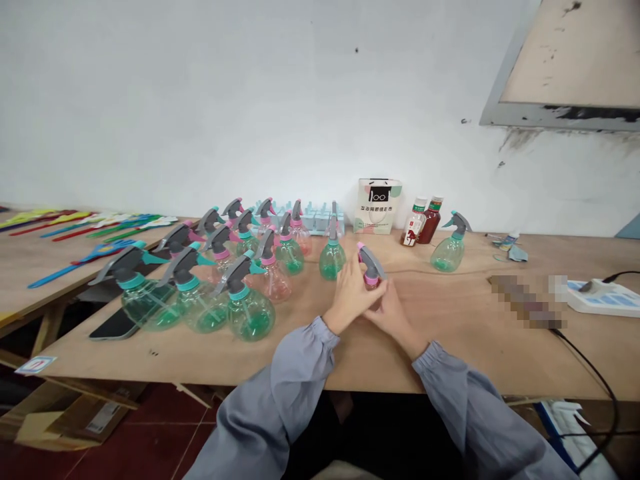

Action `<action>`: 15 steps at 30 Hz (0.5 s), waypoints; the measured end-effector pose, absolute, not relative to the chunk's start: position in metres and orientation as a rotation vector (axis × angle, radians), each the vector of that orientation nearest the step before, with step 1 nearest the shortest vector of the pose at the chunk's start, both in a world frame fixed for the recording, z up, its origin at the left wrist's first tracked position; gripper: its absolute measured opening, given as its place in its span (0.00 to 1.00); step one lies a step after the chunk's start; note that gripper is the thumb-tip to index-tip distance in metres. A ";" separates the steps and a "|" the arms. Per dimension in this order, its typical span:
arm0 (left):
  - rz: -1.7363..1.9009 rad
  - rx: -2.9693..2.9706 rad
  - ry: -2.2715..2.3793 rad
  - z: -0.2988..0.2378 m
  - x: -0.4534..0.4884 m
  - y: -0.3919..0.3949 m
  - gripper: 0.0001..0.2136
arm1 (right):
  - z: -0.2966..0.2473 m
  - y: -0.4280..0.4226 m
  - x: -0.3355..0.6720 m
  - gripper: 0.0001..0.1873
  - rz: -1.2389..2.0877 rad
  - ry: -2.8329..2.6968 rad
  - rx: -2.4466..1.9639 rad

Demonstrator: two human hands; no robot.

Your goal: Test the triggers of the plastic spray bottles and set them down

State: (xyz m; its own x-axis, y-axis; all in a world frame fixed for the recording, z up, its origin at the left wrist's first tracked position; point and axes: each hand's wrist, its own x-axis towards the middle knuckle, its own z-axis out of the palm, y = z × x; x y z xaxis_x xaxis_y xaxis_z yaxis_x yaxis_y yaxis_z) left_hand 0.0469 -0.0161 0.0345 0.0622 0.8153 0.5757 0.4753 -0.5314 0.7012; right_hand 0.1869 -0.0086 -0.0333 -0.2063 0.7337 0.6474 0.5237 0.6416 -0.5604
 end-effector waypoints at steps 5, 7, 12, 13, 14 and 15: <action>1.548 1.841 1.231 0.035 0.029 -0.009 0.28 | -0.021 0.003 0.211 0.29 0.283 -1.925 -1.041; 1.524 1.808 1.163 0.035 0.018 -0.008 0.25 | -0.008 0.025 0.240 0.26 0.206 -1.614 -1.143; 1.494 1.790 0.994 0.037 -0.001 -0.007 0.20 | 0.027 0.095 0.335 0.40 -0.051 -0.889 -1.524; 1.475 1.796 0.953 0.038 -0.004 -0.007 0.18 | 0.030 0.107 0.351 0.45 -0.024 -0.812 -1.617; 1.448 1.800 0.917 0.040 -0.006 -0.008 0.17 | 0.031 0.116 0.365 0.49 0.009 -0.786 -1.686; 1.421 1.800 0.890 0.042 -0.007 -0.009 0.16 | 0.029 0.125 0.377 0.52 0.041 -0.807 -1.734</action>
